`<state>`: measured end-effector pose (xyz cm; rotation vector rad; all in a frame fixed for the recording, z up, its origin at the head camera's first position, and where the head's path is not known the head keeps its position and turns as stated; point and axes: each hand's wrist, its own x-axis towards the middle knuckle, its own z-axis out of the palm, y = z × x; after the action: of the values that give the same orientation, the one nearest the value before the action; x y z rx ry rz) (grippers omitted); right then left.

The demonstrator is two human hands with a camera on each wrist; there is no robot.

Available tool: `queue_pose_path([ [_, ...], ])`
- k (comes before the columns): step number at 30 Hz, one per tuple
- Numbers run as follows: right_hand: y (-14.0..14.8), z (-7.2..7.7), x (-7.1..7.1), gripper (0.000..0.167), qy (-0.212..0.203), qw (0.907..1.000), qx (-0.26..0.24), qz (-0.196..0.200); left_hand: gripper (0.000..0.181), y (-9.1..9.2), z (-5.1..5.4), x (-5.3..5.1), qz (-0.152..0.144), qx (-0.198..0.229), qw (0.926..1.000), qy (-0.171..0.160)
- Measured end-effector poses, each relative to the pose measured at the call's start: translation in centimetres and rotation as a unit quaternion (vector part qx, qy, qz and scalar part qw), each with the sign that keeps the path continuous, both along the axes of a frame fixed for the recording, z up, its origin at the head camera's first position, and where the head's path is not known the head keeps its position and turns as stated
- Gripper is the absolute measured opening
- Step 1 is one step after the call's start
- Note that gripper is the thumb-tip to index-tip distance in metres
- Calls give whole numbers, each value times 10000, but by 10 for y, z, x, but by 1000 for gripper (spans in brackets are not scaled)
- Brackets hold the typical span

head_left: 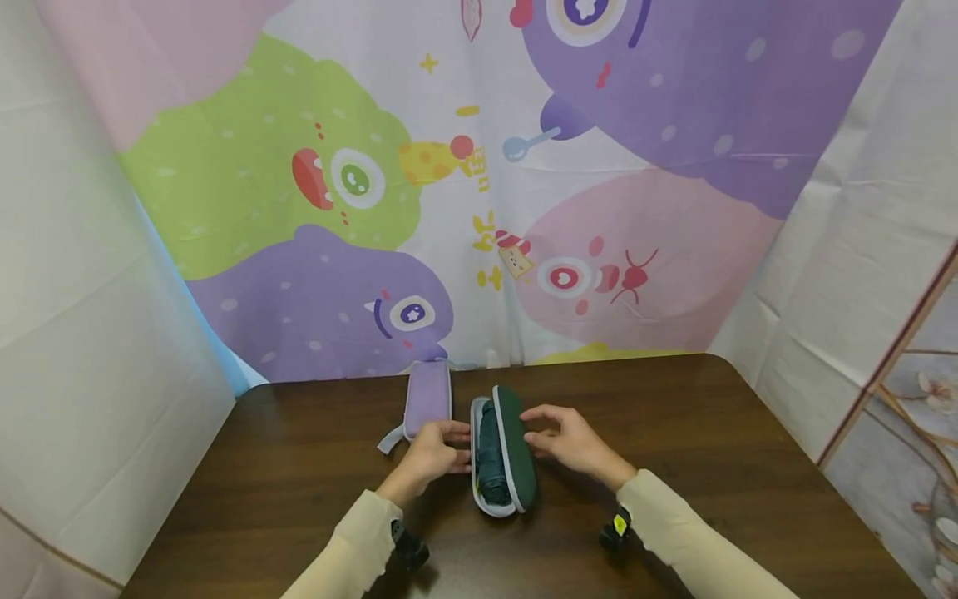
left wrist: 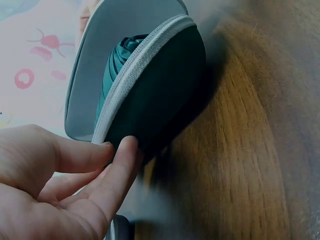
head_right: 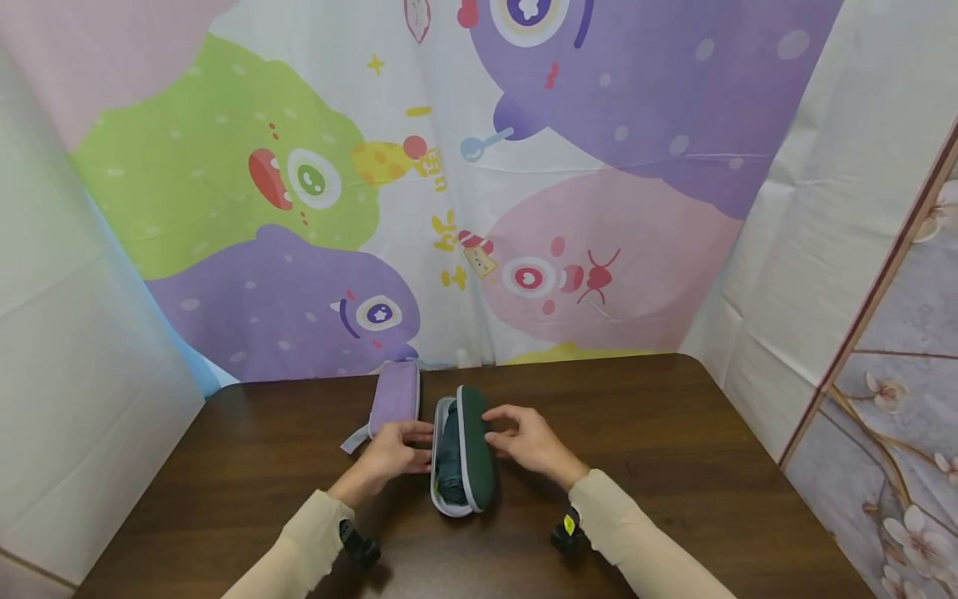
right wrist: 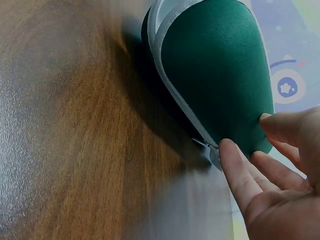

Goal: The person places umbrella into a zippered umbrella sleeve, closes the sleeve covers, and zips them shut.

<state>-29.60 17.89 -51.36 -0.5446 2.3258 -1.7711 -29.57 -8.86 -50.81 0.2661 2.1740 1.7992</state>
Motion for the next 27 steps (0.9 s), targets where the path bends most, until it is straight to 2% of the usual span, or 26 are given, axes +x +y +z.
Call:
queue_pose_path([
  [8, -3, 0, -1, 34, 66, 9998, 168, -25, 34, 1, -2, -1, 114, 51, 9998, -162],
  [19, -6, -1, -3, 35, 167, 9997, 158, -2, 35, -1, -3, 0, 145, 163, 9994, -271],
  [27, -11, 2, -3, 35, 291, 9993, 229, 18, 38, -3, -9, -1, 209, 335, 9983, -435],
])
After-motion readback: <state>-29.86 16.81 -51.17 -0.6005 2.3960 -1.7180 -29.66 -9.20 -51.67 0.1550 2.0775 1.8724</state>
